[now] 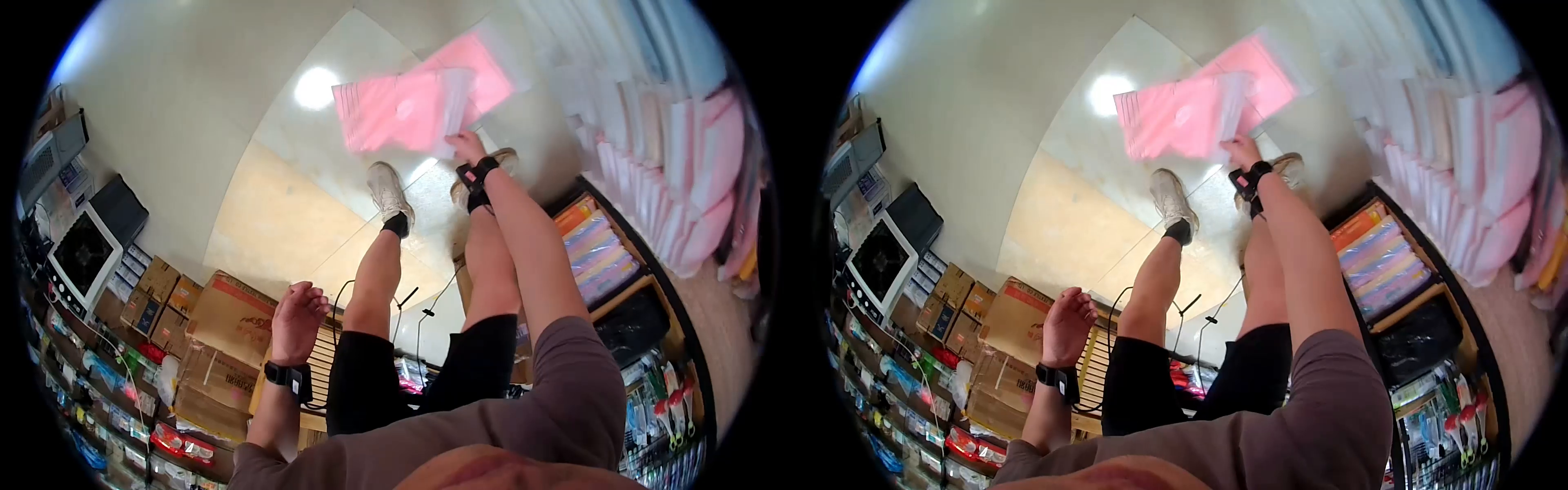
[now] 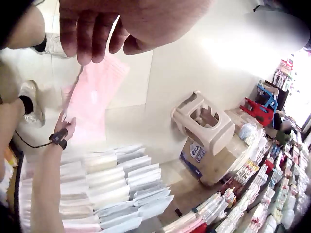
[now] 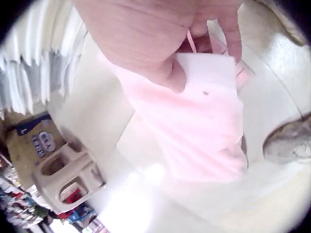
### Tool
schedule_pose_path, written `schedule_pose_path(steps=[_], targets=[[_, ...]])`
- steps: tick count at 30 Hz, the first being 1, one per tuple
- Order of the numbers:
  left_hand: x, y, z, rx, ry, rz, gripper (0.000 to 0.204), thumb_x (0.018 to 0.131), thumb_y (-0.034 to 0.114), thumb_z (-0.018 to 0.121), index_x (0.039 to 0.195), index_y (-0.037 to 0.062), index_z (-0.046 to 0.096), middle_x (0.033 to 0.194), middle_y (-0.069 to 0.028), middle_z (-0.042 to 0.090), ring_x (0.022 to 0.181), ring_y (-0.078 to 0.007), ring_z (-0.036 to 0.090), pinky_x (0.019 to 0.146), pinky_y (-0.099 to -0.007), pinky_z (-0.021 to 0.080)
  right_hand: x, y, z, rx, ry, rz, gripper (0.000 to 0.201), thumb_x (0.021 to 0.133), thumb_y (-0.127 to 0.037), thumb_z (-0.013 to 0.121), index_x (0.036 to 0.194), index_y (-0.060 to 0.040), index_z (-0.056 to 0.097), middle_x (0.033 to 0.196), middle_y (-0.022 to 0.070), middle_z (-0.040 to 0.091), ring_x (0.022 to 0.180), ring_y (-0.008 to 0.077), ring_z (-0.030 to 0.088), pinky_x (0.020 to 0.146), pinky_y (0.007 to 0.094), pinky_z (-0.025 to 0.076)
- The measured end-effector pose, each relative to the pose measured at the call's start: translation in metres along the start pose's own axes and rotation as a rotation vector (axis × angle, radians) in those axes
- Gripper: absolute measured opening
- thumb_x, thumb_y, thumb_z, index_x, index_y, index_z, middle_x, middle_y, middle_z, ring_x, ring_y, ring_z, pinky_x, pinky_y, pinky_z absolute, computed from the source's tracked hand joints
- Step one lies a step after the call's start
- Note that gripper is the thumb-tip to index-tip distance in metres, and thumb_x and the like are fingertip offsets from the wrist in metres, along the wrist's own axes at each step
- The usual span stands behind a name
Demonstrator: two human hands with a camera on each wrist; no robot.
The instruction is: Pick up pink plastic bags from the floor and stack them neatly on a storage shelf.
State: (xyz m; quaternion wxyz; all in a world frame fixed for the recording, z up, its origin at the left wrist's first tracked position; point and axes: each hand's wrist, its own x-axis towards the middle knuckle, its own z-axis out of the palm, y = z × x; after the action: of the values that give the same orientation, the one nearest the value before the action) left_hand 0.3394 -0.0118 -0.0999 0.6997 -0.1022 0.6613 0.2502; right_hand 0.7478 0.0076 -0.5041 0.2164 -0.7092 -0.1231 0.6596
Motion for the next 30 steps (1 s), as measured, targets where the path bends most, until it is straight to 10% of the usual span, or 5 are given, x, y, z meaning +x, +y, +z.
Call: schedule_pose_path(steps=[4,14,20,24,30], targets=[[-0.029,-0.002,0.003,0.05,-0.079,0.004,0.023,0.101,0.024,0.057,0.114,0.0058,0.059,0.1,-0.0082,0.065,0.094,-0.0224,0.063,0.085,-0.0359,0.051,-0.096,-0.061,0.025,0.069,-0.218,-0.122,0.028,0.084,-0.02,0.074,0.106,-0.0027,0.072,0.089,0.0024,0.07,0.076,0.0133,0.064,0.066,0.0279,0.05],[-0.097,0.046,0.002,0.209,-0.167,0.09,0.032,0.099,0.029,0.059,0.118,0.0039,0.061,0.104,-0.0092,0.068,0.095,-0.0228,0.065,0.085,-0.0403,0.054,-0.383,-0.188,0.045,0.351,-0.04,-0.241,0.019,0.088,-0.01,0.067,0.098,0.0066,0.066,0.09,0.008,0.068,0.078,0.017,0.067,0.071,0.0309,0.057],[-0.12,0.036,0.08,0.131,-0.327,-0.419,0.1,0.091,0.055,0.066,0.148,-0.0119,0.018,0.142,-0.0367,0.039,0.129,-0.0499,0.048,0.109,-0.056,0.044,-0.544,-0.226,0.034,0.842,0.034,-0.315,0.009,0.089,-0.002,0.065,0.097,0.0014,0.063,0.093,0.0079,0.066,0.089,0.021,0.068,0.083,0.0357,0.057],[-0.159,0.019,0.147,0.104,-0.632,-0.496,0.083,0.096,0.047,0.064,0.147,-0.0083,0.028,0.145,-0.0301,0.043,0.129,-0.0419,0.052,0.109,-0.0516,0.046,-0.633,-0.231,0.039,0.991,-0.013,-0.354,0.016,0.089,0.001,0.063,0.105,0.0034,0.062,0.101,0.009,0.068,0.095,0.0215,0.068,0.088,0.0362,0.056],[-0.18,0.014,0.191,0.275,-0.71,-0.101,0.041,0.099,0.018,0.064,0.136,0.0057,0.052,0.131,-0.0086,0.063,0.121,-0.0227,0.061,0.106,-0.0404,0.049,-0.718,-0.219,0.027,0.705,0.034,-0.319,0.018,0.09,-0.002,0.064,0.107,0.0033,0.064,0.105,0.0111,0.068,0.094,0.0226,0.068,0.087,0.037,0.056]])
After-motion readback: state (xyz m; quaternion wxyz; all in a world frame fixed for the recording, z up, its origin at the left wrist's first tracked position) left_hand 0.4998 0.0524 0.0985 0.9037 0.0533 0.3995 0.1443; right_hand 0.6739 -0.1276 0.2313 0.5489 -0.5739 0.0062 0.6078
